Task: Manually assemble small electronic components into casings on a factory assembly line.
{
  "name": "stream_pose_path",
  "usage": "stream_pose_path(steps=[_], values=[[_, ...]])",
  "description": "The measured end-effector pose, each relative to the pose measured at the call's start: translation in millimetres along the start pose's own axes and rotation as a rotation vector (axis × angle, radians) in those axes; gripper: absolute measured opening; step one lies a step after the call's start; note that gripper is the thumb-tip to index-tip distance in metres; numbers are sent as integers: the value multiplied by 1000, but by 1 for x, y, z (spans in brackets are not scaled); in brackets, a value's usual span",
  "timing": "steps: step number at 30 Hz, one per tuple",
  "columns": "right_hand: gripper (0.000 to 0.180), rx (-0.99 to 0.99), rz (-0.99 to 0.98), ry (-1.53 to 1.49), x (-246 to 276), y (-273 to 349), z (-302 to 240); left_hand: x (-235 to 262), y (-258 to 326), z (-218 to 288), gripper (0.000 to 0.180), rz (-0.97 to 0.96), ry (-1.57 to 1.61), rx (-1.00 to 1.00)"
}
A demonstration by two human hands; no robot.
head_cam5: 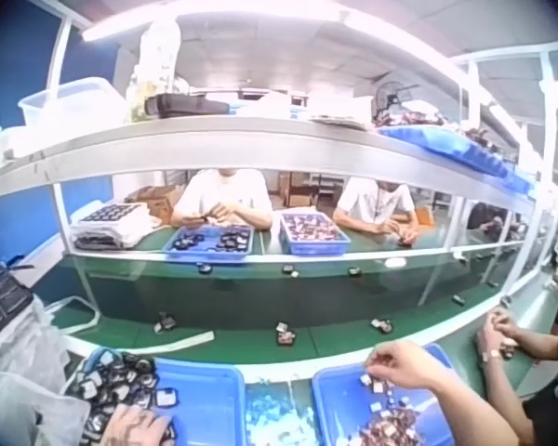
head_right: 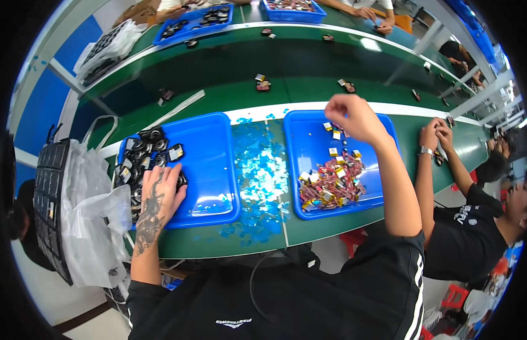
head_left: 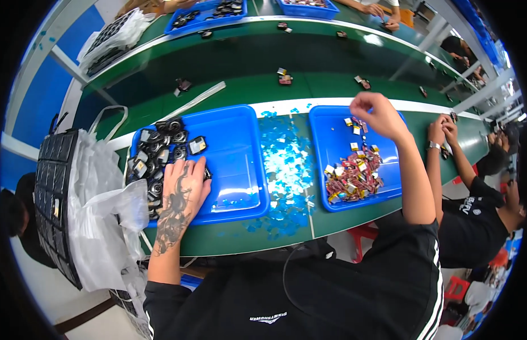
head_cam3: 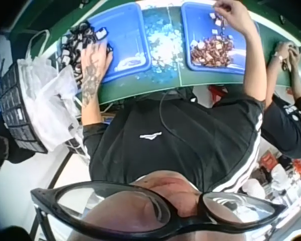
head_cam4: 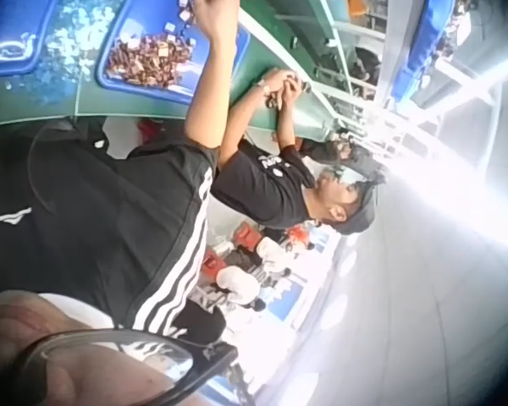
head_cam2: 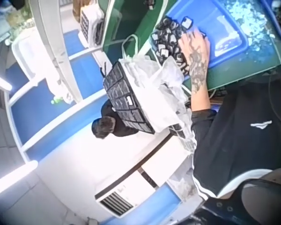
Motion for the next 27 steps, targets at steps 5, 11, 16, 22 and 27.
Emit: stream_pose_path(steps=[5,11,16,22,27], values=[[6,-85,-60,94,-25,51,17,6,-6,-4,35,184,976,74],[17,-269,181,229,-24,55,56,-42,-11,66,38,-120,2593,-73],[13,-177,251,215,-35,50,69,-44,-14,84,40,-51,2552,49],[8,-90,425,205,-18,81,19,-30,-12,88,37,-53,2316,-54],[26,191,135,-307,-62,94,-85,-10,-11,94,40,28,1938,-45]])
Point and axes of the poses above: each hand's wrist, its own y-axis away from the middle knuckle, its own x-axis out of the back of the hand, z = x × y, the point moved 7 cm from there along -y, towards the middle knuckle, and after that the axes turned 13 degrees about -z, right-handed, at the moved point
